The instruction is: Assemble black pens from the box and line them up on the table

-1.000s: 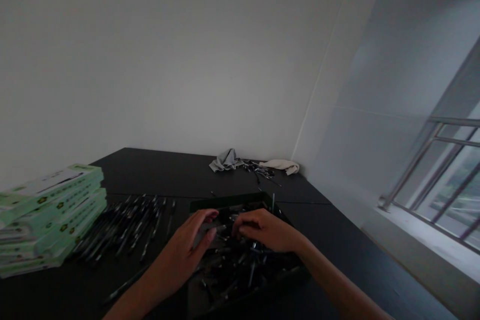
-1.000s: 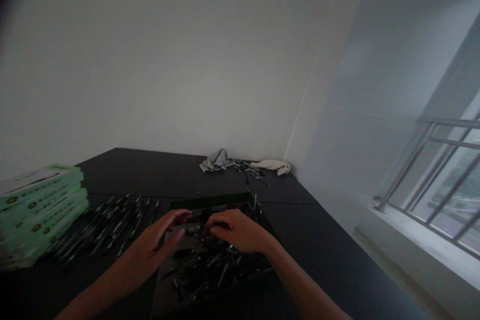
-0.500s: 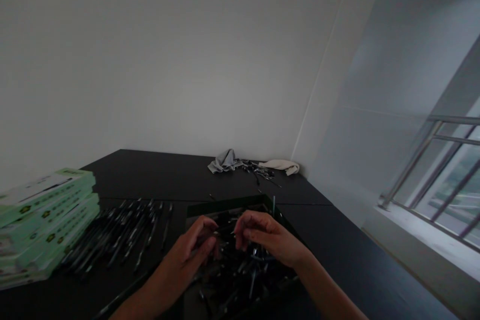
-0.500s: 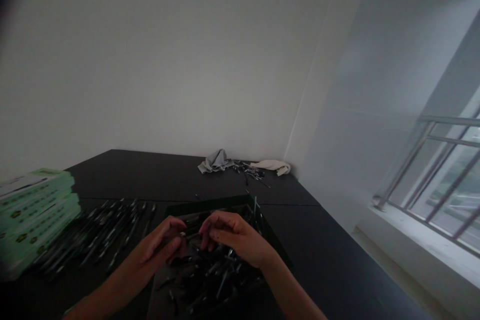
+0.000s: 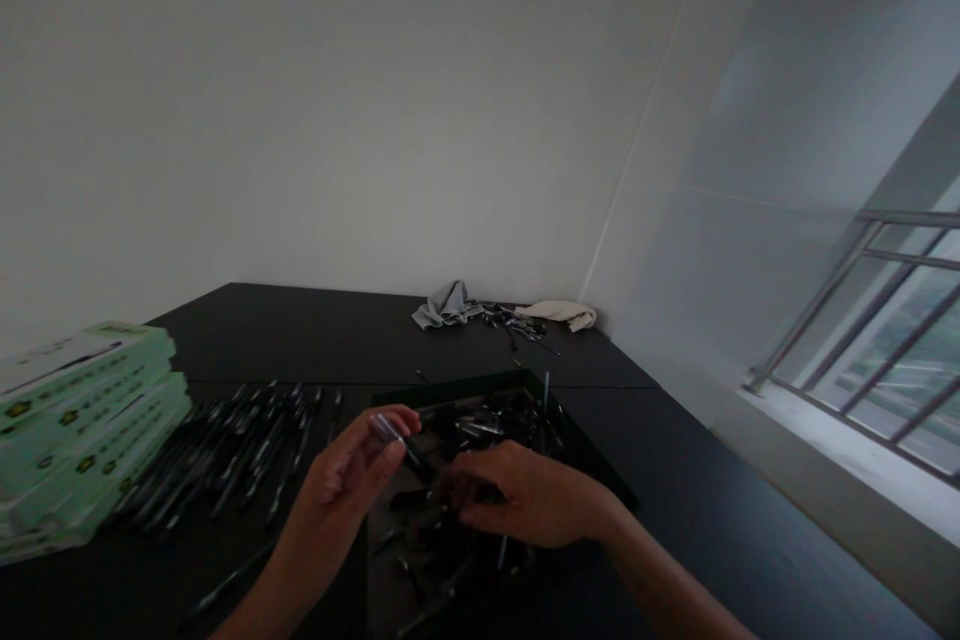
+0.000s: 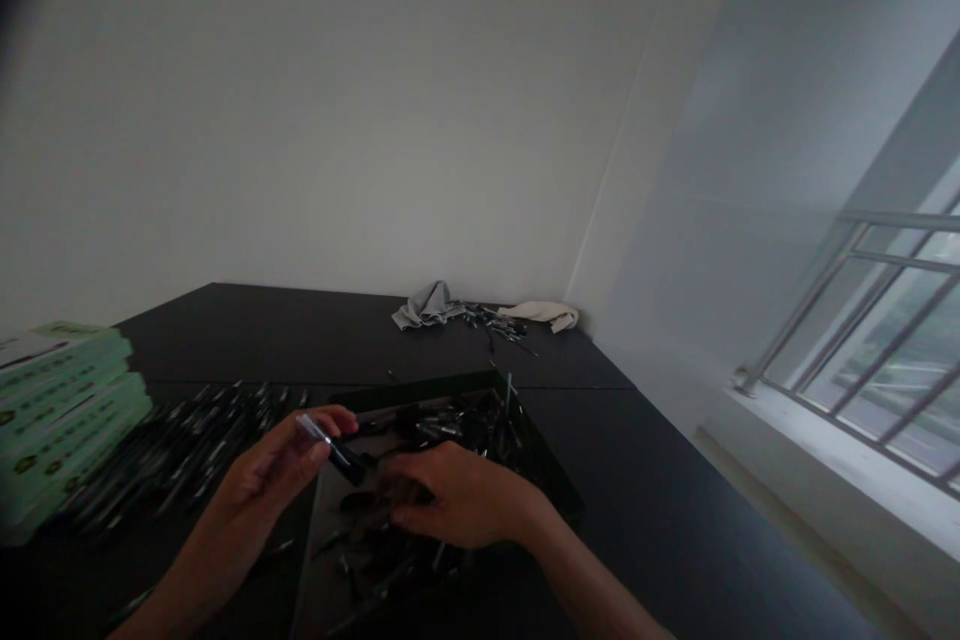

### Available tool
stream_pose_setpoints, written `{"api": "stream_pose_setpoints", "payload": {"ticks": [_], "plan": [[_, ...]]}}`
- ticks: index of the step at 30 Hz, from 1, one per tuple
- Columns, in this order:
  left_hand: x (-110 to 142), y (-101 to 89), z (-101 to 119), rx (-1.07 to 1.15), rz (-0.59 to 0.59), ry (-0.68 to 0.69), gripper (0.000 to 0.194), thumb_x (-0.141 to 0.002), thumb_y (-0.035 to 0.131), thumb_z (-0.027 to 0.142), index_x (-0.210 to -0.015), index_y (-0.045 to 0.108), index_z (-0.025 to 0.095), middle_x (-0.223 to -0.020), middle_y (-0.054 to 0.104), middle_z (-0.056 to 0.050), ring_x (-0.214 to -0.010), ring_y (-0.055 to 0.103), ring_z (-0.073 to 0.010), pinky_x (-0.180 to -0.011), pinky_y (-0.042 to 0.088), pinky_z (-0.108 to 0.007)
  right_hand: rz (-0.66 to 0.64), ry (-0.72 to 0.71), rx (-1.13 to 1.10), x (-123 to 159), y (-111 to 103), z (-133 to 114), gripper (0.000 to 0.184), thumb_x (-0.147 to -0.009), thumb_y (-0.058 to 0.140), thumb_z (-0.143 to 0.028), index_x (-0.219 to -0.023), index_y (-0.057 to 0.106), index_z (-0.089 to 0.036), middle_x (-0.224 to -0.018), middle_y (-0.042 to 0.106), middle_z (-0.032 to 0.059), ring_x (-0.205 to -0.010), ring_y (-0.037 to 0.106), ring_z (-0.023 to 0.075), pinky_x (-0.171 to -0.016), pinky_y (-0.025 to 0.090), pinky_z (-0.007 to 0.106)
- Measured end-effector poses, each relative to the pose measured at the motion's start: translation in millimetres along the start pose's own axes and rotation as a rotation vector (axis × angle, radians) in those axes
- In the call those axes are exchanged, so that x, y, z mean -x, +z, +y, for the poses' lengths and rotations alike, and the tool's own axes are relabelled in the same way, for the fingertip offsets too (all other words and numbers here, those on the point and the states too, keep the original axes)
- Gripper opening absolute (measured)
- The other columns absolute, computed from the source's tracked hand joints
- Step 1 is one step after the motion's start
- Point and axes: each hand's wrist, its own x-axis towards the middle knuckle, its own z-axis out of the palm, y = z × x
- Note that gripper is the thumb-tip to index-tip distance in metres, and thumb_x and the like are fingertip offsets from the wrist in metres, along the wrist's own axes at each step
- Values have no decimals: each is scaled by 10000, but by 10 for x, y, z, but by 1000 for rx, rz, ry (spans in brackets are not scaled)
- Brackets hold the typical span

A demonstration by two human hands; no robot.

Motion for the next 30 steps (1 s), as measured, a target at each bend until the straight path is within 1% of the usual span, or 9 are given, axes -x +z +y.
{"api": "stream_pose_setpoints", "payload": {"ticks": [3,5,7,8,11,14,18,22,30], "plan": [[-3,18,-33,11,19,-16,169,-935,393,369,-946,482,226,-881,663,-8,-862,614,-162,-837,445,-285,56,170,296,1,-123,291,523,-819,575,-342,-1301,479,-164,-1276,526,128,-1184,464,264,-1003,329,388],[-6,30,-71,11,32,-34,171,-953,346,385,-942,423,234,-811,665,10,-740,636,-156,-753,476,-297,-1,336,419,-18,-186,512,846,-671,696,-463,-1387,379,-142,-1357,434,170,-1244,384,331,-1029,289,451],[-15,37,-108,-2,42,-53,180,-962,305,398,-939,382,238,-787,660,20,-645,644,-154,-675,491,-306,-63,392,450,-55,-211,676,1066,-548,748,-526,-1432,299,-136,-1417,346,200,-1286,307,384,-1024,280,499],[-21,38,-125,-18,49,-59,185,-964,291,402,-935,371,238,-779,656,23,-610,643,-152,-654,491,-310,-87,393,463,-80,-209,721,1109,-520,752,-545,-1440,282,-143,-1430,324,203,-1296,282,396,-1018,284,512],[-44,34,-165,-95,55,-61,187,-962,290,399,-926,370,234,-785,651,16,-614,644,-153,-682,474,-328,-129,374,559,-171,-157,714,1030,-510,752,-537,-1394,374,-167,-1363,403,195,-1259,318,396,-962,341,517],[-65,27,-215,-182,34,-55,175,-960,290,382,-925,376,234,-795,647,6,-669,641,-164,-742,453,-352,-108,376,659,-256,-77,602,896,-539,759,-455,-1325,454,-154,-1242,491,207,-1172,403,392,-874,394,517],[-75,30,-300,-304,10,-48,187,-957,277,385,-903,383,241,-761,631,1,-712,628,-191,-760,431,-374,-46,347,694,-297,-4,486,750,-598,731,-387,-1273,488,-166,-1168,542,189,-1103,467,374,-879,351,530],[-67,50,-362,-394,-25,-43,174,-954,274,380,-907,379,250,-726,624,5,-668,629,-197,-684,443,-347,-38,294,704,-281,1,438,562,-634,697,-371,-1144,570,-173,-1042,617,151,-1008,543,337,-902,303,478],[-60,59,-401,-478,-21,-27,167,-957,256,352,-929,382,245,-717,616,4,-640,643,-192,-642,464,-326,-70,260,652,-252,-80,557,582,-674,640,-347,-1201,501,-141,-1072,644,153,-981,595,319,-816,380,388]]}}
